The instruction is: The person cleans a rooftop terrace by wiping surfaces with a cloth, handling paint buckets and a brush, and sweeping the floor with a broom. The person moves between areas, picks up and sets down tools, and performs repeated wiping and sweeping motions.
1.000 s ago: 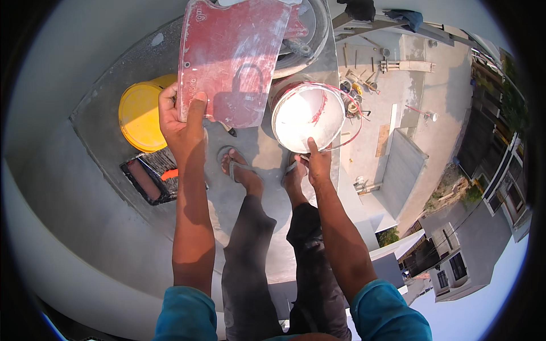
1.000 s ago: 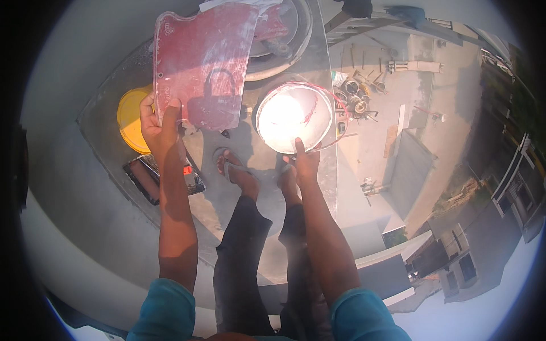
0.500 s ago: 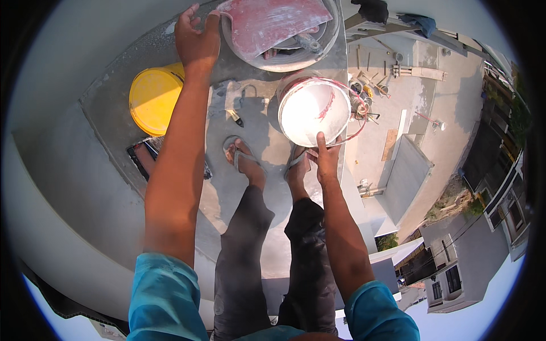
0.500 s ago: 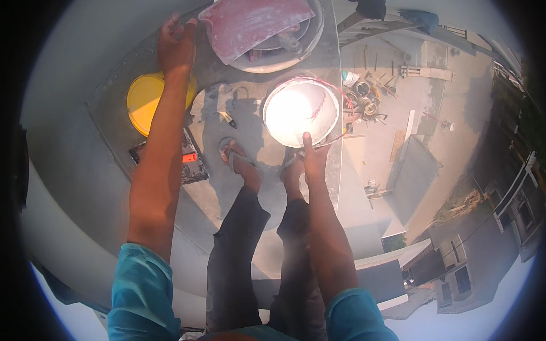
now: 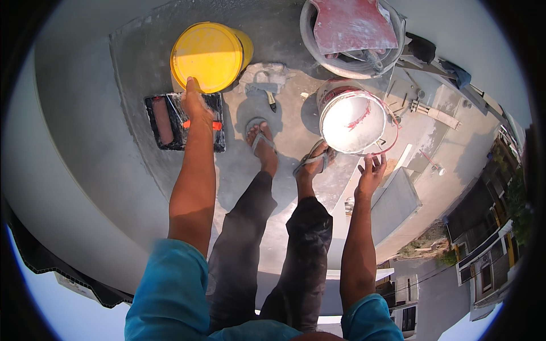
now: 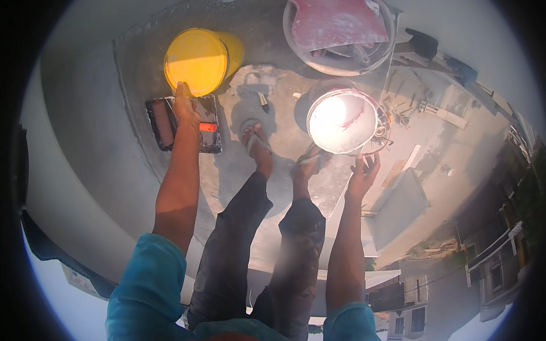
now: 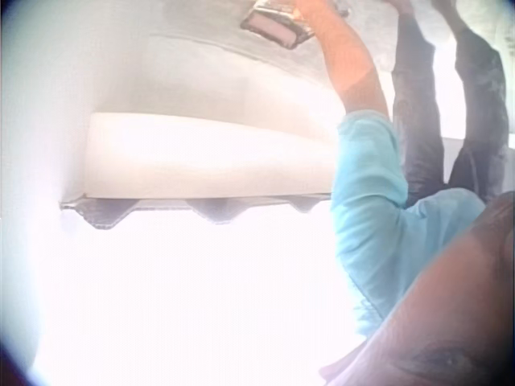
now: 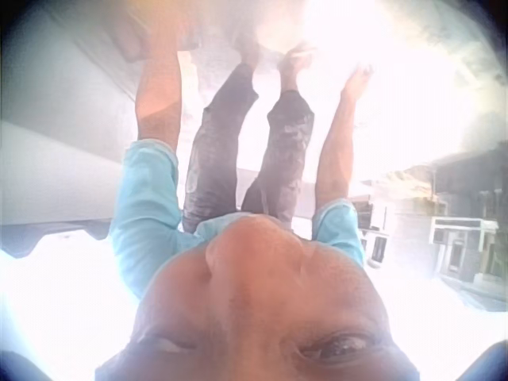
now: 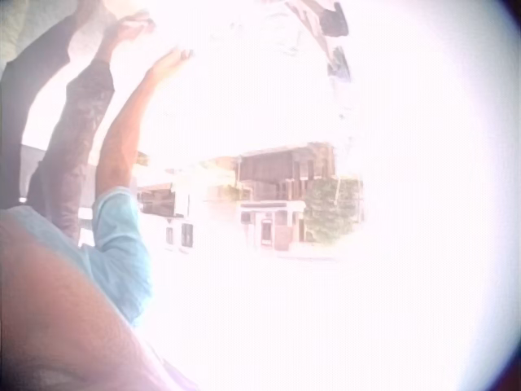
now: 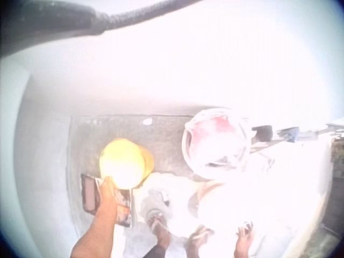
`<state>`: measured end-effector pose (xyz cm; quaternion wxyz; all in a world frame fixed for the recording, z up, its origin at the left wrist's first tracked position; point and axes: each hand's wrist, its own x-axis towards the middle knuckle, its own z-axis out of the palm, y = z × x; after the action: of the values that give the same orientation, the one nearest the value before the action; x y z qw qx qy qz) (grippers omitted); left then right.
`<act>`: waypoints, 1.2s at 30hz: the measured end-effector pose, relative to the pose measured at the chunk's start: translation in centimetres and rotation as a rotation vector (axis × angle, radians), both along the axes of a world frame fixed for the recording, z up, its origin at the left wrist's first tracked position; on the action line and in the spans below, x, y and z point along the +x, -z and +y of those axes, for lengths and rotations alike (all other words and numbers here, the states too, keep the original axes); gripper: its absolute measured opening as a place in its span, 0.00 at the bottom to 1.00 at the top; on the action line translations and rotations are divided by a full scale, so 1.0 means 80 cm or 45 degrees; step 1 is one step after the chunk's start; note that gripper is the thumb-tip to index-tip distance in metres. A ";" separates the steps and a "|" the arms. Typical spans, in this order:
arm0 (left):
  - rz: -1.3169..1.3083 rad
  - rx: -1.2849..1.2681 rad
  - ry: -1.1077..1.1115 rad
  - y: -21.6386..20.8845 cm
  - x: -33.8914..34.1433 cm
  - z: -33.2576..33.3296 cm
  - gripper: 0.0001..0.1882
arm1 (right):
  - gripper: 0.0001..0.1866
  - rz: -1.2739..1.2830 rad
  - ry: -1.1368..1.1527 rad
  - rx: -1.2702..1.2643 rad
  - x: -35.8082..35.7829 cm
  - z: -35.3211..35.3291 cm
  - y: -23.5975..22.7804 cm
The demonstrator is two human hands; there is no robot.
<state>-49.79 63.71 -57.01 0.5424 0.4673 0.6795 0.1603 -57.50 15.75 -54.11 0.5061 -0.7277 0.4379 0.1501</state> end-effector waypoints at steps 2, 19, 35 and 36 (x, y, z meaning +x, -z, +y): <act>-0.145 0.132 0.127 0.015 -0.008 0.050 0.25 | 0.35 -0.072 -0.097 -0.049 0.016 0.001 0.003; -0.170 0.145 0.403 -0.060 0.024 0.022 0.13 | 0.09 -0.350 -0.362 -0.047 0.031 0.077 -0.076; -0.104 0.081 0.754 -0.192 0.044 -0.036 0.18 | 0.09 -0.219 -0.459 0.097 0.046 0.078 -0.070; -0.090 0.054 0.708 -0.211 0.039 -0.039 0.17 | 0.08 -0.202 -0.429 0.113 0.046 0.077 -0.070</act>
<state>-46.65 60.62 -40.09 0.5792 0.6411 0.5022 0.0356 -53.78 21.88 -48.47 0.5383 -0.7774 0.2614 0.1940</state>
